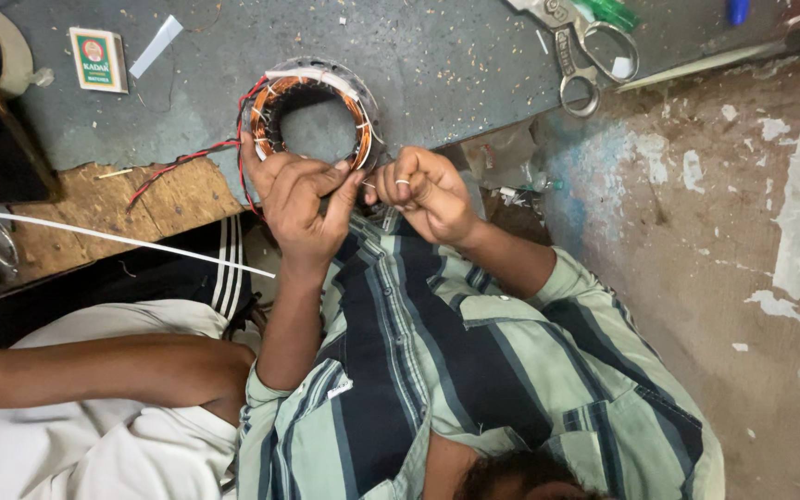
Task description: The person winds white insulating tape around a copper-wound toroidal coil. They repeatedly wrap the tape, pull it taut, and adjust the coil's position to maintain even coverage. The coil remains in hand throughout the clip.
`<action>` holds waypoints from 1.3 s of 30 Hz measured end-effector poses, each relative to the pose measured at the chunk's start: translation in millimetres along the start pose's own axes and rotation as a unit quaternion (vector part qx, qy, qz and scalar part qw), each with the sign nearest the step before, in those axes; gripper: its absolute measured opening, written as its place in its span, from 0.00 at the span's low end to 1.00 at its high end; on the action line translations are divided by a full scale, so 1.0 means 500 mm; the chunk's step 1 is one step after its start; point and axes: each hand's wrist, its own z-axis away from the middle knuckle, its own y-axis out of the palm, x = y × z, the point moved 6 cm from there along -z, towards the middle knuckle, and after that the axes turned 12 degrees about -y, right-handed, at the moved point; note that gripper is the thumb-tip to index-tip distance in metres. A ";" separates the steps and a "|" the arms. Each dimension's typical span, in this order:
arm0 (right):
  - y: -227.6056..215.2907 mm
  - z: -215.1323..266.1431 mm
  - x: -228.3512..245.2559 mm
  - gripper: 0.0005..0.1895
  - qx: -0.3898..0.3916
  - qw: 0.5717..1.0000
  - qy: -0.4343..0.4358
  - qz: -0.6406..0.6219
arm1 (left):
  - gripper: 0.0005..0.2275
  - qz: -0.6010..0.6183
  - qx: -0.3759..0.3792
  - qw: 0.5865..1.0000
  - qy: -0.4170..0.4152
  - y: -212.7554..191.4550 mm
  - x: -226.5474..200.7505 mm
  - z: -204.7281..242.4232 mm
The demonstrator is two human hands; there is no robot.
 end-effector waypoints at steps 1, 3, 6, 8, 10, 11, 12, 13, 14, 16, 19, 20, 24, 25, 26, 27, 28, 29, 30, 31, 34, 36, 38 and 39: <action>-0.001 0.007 -0.002 0.18 -0.012 1.000 0.007 -0.010 | 0.09 0.000 0.001 1.000 -0.005 0.001 0.002 0.000; -0.006 0.019 -0.004 0.17 -0.028 0.999 0.000 0.024 | 0.09 -0.012 0.003 1.000 0.006 0.001 0.001 0.001; -0.019 0.017 0.001 0.16 -0.048 0.999 0.011 0.022 | 0.09 -0.036 0.032 0.998 0.033 -0.013 -0.010 -0.011; -0.026 0.009 0.001 0.15 -0.054 0.997 0.043 -0.018 | 0.10 -0.066 0.056 0.995 0.051 -0.024 -0.018 -0.017; -0.028 0.011 -0.005 0.13 -0.056 0.991 0.093 -0.074 | 0.11 -0.102 0.078 0.990 0.061 -0.031 -0.022 -0.011; -0.027 0.012 0.001 0.13 -0.052 0.992 0.086 -0.077 | 0.11 -0.111 0.068 0.990 0.062 -0.031 -0.023 -0.007; -0.024 0.013 0.007 0.12 -0.047 0.993 0.078 -0.078 | 0.10 -0.118 0.056 0.990 0.062 -0.028 -0.026 0.000; -0.023 0.018 0.014 0.11 -0.043 0.993 0.071 -0.079 | 0.10 -0.125 0.044 0.989 0.062 -0.027 -0.029 0.007; -0.022 0.016 0.027 0.10 -0.025 0.998 0.047 -0.034 | 0.09 -0.125 0.040 0.989 0.067 -0.025 -0.032 0.004; -0.019 0.020 0.062 0.08 0.008 0.998 0.000 0.058 | 0.09 -0.125 0.032 0.989 0.077 -0.024 -0.035 -0.005; -0.047 0.049 0.140 0.05 0.043 0.874 -0.010 0.485 | 0.09 -0.083 0.106 0.986 0.100 -0.042 -0.021 -0.027; -0.063 0.059 0.162 0.05 0.049 0.837 0.015 0.545 | 0.09 -0.083 0.121 0.984 0.106 -0.050 -0.018 -0.029; -0.150 0.115 0.214 0.02 -0.138 0.822 0.212 0.510 | 0.08 -0.101 0.129 0.978 0.131 -0.061 -0.025 -0.023; -0.146 0.110 0.222 0.02 -0.143 0.854 0.160 0.473 | 0.08 -0.110 0.117 0.977 0.138 -0.058 -0.031 -0.018; -0.140 0.102 0.225 0.02 -0.146 0.883 0.107 0.433 | 0.08 -0.106 0.111 0.979 0.133 -0.053 -0.034 -0.015; -0.132 0.094 0.226 0.02 -0.147 0.907 0.053 0.391 | 0.09 -0.102 0.104 0.981 0.128 -0.048 -0.036 -0.012; -0.129 0.089 0.229 0.02 -0.177 0.929 -0.006 0.324 | 0.09 -0.098 0.099 0.983 0.123 -0.046 -0.036 -0.009; -0.128 0.085 0.235 0.03 -0.205 0.943 -0.066 0.255 | 0.09 -0.094 0.095 0.983 0.127 -0.046 -0.037 -0.007; -0.131 0.081 0.244 0.04 -0.230 0.947 -0.126 0.184 | 0.08 -0.090 0.091 0.983 0.132 -0.046 -0.037 -0.008; -0.139 0.079 0.254 0.04 -0.256 0.944 -0.155 0.136 | 0.08 -0.086 0.086 0.983 0.137 -0.047 -0.038 -0.008; -0.175 0.078 0.309 0.08 -0.307 0.923 -0.230 0.025 | 0.09 -0.102 0.092 0.982 0.133 -0.049 -0.038 -0.009; -0.200 0.086 0.354 0.10 -0.315 0.910 -0.268 0.009 | 0.08 -0.101 0.087 0.983 0.128 -0.049 -0.041 -0.008; -0.211 0.094 0.377 0.09 -0.300 0.912 -0.274 0.062 | 0.08 -0.102 0.087 0.984 0.121 -0.048 -0.045 -0.007; -0.212 0.096 0.380 0.09 -0.292 0.911 -0.276 0.089 | 0.08 -0.104 0.089 0.984 0.117 -0.048 -0.047 -0.006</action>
